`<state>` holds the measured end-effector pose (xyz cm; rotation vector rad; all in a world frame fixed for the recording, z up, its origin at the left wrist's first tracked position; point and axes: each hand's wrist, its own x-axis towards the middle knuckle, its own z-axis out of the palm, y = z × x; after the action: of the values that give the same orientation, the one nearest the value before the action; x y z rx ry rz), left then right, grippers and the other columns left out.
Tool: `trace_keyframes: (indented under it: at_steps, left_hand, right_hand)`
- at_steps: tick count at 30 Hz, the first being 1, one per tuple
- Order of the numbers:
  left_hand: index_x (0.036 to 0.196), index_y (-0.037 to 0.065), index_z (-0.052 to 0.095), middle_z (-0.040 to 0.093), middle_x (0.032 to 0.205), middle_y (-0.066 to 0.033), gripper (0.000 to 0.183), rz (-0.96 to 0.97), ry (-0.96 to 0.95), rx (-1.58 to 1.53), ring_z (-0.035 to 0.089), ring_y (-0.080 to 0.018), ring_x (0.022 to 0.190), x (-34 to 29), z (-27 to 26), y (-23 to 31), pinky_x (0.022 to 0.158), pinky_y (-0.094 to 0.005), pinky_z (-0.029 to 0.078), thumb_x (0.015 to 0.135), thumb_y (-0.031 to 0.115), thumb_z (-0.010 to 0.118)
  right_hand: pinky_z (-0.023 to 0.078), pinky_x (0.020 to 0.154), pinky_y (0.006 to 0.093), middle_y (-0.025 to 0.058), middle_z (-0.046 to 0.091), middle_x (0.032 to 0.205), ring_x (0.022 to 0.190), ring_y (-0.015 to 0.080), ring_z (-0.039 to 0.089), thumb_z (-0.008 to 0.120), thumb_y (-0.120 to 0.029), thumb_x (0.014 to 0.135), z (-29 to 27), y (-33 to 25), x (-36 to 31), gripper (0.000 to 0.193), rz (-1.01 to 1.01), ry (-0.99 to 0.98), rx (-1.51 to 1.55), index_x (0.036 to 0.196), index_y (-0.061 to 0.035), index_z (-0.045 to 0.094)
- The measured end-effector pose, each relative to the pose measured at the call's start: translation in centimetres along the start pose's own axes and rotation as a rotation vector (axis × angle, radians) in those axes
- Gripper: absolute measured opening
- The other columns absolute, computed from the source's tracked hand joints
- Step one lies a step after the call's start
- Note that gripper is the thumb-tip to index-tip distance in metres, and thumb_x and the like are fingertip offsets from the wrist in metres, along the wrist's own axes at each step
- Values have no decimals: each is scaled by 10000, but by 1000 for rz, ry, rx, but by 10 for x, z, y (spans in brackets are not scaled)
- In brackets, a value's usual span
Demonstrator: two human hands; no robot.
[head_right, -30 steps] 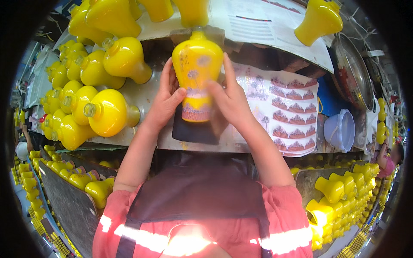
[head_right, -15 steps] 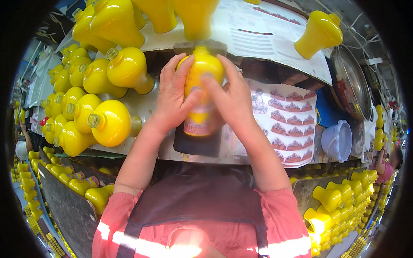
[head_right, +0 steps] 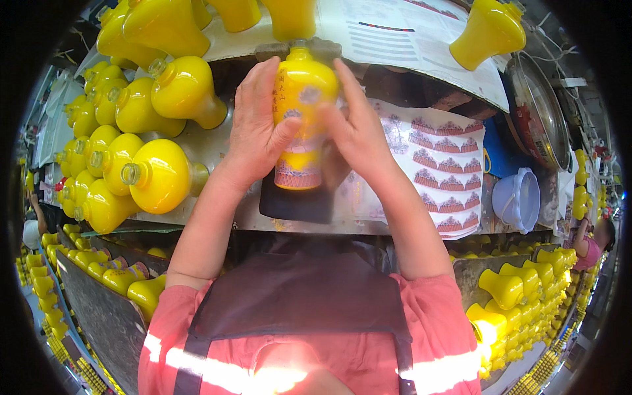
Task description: The person applies adhesive labels to yellow plastic bottles at a workbench. They peel labels from a sheet, wrap them around the bottle body, smooth them with fingers, and place the labeled bottles on a nearby tray. The process is repeated for multiple bottles.
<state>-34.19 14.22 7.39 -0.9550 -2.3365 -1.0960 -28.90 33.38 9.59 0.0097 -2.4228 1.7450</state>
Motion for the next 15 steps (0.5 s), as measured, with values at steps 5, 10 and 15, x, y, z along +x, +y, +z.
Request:
trace_keyframes:
  at_steps: [5,10,15]
  left_hand:
    - [1507,203,486,373,1523,-215,685,11,-3,19,357,-451,1384,-1,1,-1,1187,-526,300,880,402,676]
    - [1479,224,526,374,1522,-208,644,-10,8,-28,360,-450,1376,0,2,-1,1180,-520,314,873,383,678]
    - [1490,218,508,366,1528,-204,667,-21,2,-37,353,-450,1378,0,2,-1,1181,-523,312,867,378,685]
  right_hand:
    - [540,872,344,225,477,1532,941,232,670,802,-306,803,0,8,-14,1077,57,-75,-25,1640,-18,188]
    - [534,899,365,227,464,1546,986,252,675,801,-330,804,2,16,-13,1093,37,-82,0,1642,-18,172]
    - [533,927,374,221,460,1551,1046,265,676,831,-341,767,-1,13,-12,1150,49,-105,-6,1647,-30,160]
